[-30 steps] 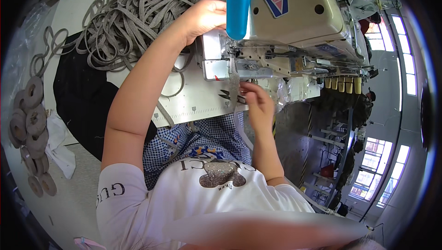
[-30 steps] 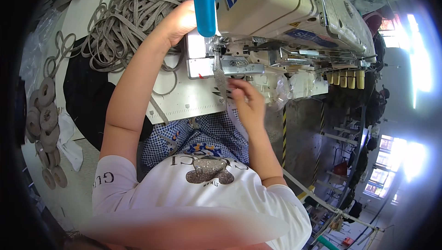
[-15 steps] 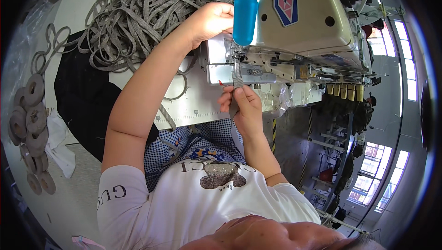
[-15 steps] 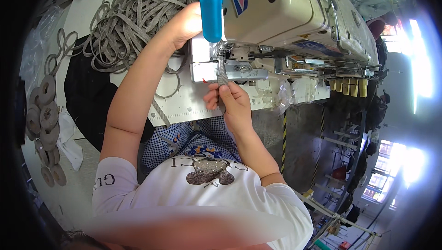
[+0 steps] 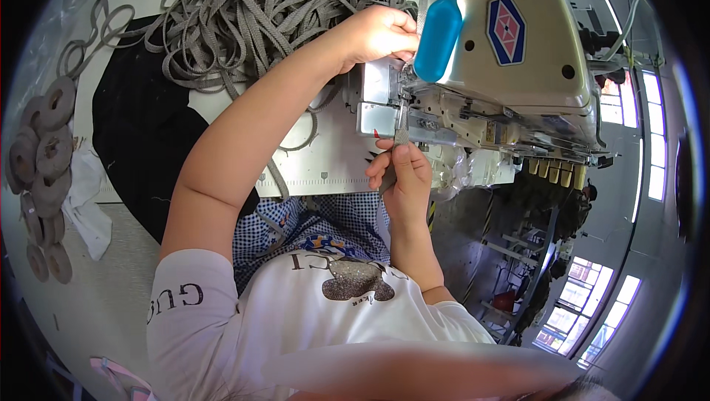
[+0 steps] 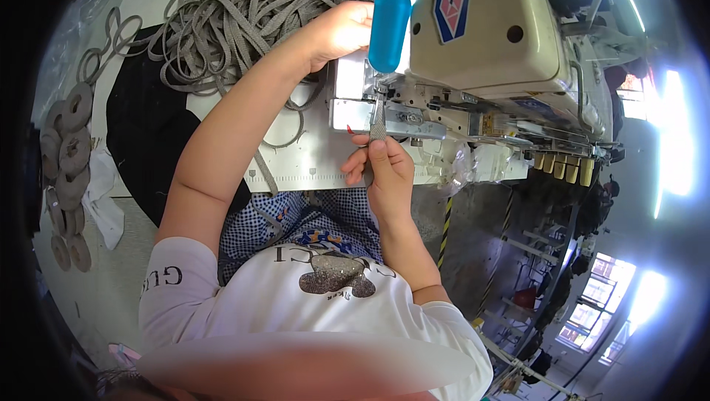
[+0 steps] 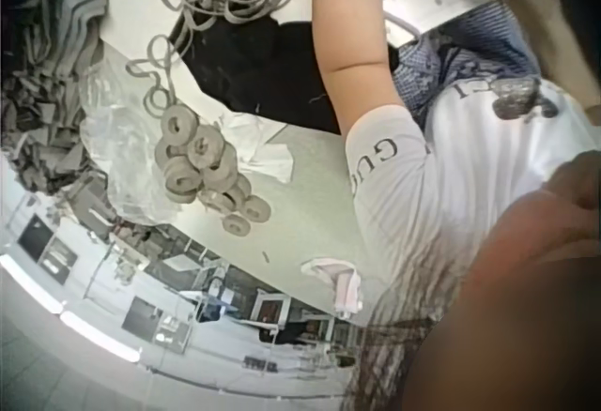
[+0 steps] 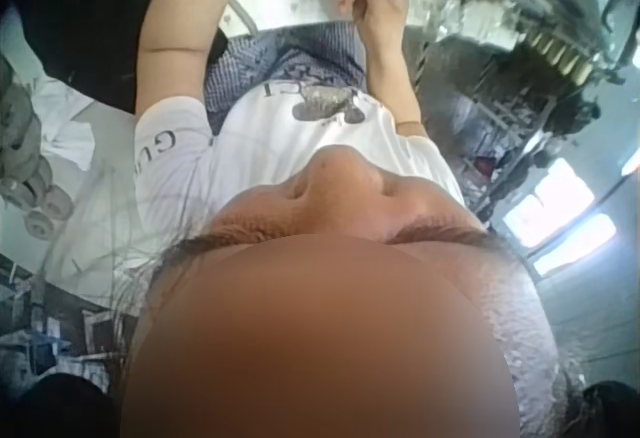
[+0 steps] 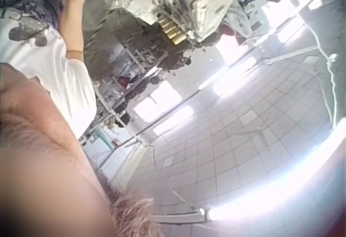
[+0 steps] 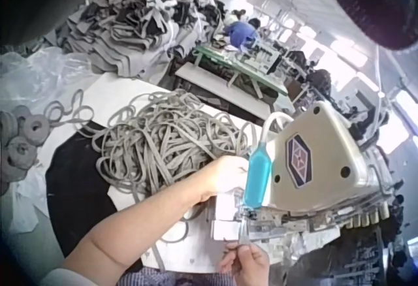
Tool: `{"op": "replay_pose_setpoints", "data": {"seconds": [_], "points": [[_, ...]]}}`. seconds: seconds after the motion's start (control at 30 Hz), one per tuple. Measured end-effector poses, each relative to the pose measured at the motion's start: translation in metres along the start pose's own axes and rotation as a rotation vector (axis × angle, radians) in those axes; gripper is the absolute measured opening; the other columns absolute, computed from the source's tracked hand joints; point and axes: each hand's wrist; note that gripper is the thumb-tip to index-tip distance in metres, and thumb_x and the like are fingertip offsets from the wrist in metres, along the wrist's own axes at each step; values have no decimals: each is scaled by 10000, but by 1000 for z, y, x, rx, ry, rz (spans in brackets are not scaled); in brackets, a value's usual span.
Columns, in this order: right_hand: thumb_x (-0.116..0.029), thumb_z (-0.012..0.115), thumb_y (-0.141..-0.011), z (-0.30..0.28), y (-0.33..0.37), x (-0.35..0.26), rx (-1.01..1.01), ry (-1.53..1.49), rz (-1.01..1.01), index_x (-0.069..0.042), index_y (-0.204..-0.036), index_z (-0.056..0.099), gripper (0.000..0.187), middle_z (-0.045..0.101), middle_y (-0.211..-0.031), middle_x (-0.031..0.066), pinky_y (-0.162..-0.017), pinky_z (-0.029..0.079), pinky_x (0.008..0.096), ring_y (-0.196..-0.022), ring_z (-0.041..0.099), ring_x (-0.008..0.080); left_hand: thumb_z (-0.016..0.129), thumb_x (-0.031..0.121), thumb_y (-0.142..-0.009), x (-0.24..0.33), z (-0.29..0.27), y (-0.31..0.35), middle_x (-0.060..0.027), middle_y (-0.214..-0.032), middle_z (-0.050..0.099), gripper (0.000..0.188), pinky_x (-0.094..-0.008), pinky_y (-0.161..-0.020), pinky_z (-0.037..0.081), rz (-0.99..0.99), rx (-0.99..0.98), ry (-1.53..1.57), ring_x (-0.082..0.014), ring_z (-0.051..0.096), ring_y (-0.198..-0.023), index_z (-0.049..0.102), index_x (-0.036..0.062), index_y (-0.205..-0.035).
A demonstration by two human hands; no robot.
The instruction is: Operate an industrial sewing machine to sew fabric labels or small components.
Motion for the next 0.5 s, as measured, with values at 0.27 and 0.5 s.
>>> {"op": "replay_pose_setpoints", "data": {"seconds": [0.27,0.5], "points": [[-239,435,-911,0,0,3,-2,-9,-14,49,-948,538,309,591,-646,128,-474,420,221,-475,510,143,572,144,-807,-1,-3,0,-108,-867,630,212,-236,-714,471,-5,49,64,-141,604,-764,557,-26,-934],[-225,426,-913,1,0,2,17,2,-21,56,-951,535,304,587,-645,125,-483,421,227,-478,504,144,572,126,-804,1,-2,2,-119,-873,632,230,-233,-712,468,35,-27,19,-137,602,-768,561,-33,-970]]}}
Point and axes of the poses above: each hand's wrist, its own y-axis away from the middle knuckle, its own z-axis out of the palm, x = y × z
